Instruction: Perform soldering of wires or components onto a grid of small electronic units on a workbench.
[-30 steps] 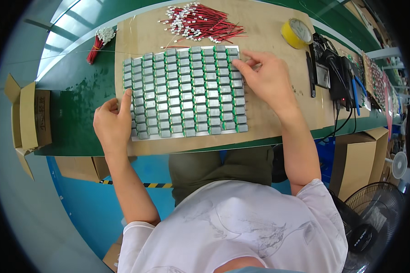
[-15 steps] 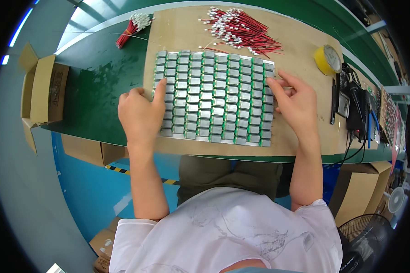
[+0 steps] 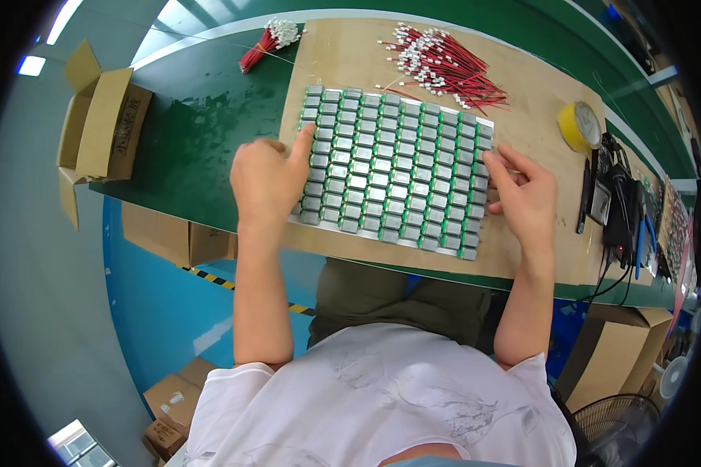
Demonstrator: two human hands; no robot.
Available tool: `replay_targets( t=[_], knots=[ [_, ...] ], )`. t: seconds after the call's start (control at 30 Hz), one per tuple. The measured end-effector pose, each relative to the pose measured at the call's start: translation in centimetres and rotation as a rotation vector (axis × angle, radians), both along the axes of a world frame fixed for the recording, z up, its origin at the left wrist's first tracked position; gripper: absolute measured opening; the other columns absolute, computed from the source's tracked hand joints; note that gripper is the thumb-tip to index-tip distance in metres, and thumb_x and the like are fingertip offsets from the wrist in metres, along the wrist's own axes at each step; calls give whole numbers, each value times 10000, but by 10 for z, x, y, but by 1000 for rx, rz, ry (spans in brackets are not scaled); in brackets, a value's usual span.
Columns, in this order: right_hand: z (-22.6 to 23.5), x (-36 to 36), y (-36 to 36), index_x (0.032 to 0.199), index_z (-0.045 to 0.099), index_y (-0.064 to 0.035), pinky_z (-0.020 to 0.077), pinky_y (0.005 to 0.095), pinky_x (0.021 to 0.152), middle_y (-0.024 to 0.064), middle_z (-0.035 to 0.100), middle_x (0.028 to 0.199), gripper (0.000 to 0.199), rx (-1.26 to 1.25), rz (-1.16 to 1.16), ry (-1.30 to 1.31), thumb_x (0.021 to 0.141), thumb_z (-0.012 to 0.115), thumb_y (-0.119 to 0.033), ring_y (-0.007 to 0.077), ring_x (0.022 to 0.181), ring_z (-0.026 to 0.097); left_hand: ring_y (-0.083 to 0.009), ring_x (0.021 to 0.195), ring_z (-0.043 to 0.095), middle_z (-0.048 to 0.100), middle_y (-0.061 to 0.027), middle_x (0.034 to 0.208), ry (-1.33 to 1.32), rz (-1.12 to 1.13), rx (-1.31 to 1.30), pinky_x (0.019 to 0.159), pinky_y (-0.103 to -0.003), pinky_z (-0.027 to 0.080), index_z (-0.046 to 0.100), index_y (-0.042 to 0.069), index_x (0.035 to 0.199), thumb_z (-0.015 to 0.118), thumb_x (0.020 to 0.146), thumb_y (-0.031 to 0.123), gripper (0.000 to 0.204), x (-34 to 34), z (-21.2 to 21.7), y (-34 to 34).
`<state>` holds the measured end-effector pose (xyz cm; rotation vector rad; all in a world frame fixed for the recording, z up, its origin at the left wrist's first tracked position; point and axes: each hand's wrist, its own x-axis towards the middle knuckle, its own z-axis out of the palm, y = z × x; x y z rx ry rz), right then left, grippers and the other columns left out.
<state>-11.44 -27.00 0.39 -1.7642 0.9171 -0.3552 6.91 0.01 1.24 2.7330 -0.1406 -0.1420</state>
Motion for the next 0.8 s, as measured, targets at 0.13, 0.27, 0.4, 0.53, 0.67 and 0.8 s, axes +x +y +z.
replay_targets(
  t=[0.13,0.27,0.4,0.53,0.67,0.8],
  knots=[
    [3,-5,-2,1360,669,110,586,235,532,163,765,1139,544,53,2,5,975,813,-246,131,843,730,-409,896,702,744,-249,828,-198,-70,-87,832,-495,560,793,-84,907,739,931,603,689,-11,-4,-5],
    [4,-12,-7,1351,681,94,629,258,556,166,764,1166,483,194,-12,-97,1000,780,-222,167,931,753,-390,863,749,769,-256,888,-14,-24,-84,834,-455,581,791,-105,980,753,916,602,711,-9,1,-11],
    [0,-18,-9,1348,688,82,646,279,560,167,765,1188,445,253,-24,-156,1019,755,-210,191,989,755,-340,915,780,782,-265,935,37,-13,-115,892,-404,591,765,-149,1090,751,913,604,774,-5,10,-15],
    [-3,-23,-10,1346,689,80,644,283,560,181,757,1217,440,242,-22,-159,1029,741,-221,196,998,758,-307,898,780,775,-250,887,70,-9,-130,854,-406,586,779,-128,1059,735,934,579,719,-3,14,-16],
    [-4,-27,-7,1367,672,78,637,281,557,199,752,1242,459,274,-25,-186,1042,725,-242,205,1019,764,-304,870,771,773,-247,861,100,37,-196,848,-407,580,786,-114,1054,714,964,553,677,-1,14,-5],
    [-1,-46,-3,1385,644,104,644,290,546,236,745,1235,459,379,-53,-150,1055,694,-210,234,1038,776,-195,726,671,705,-131,755,88,90,-377,708,-348,532,771,-115,950,707,995,516,636,-3,7,11]
  ],
)
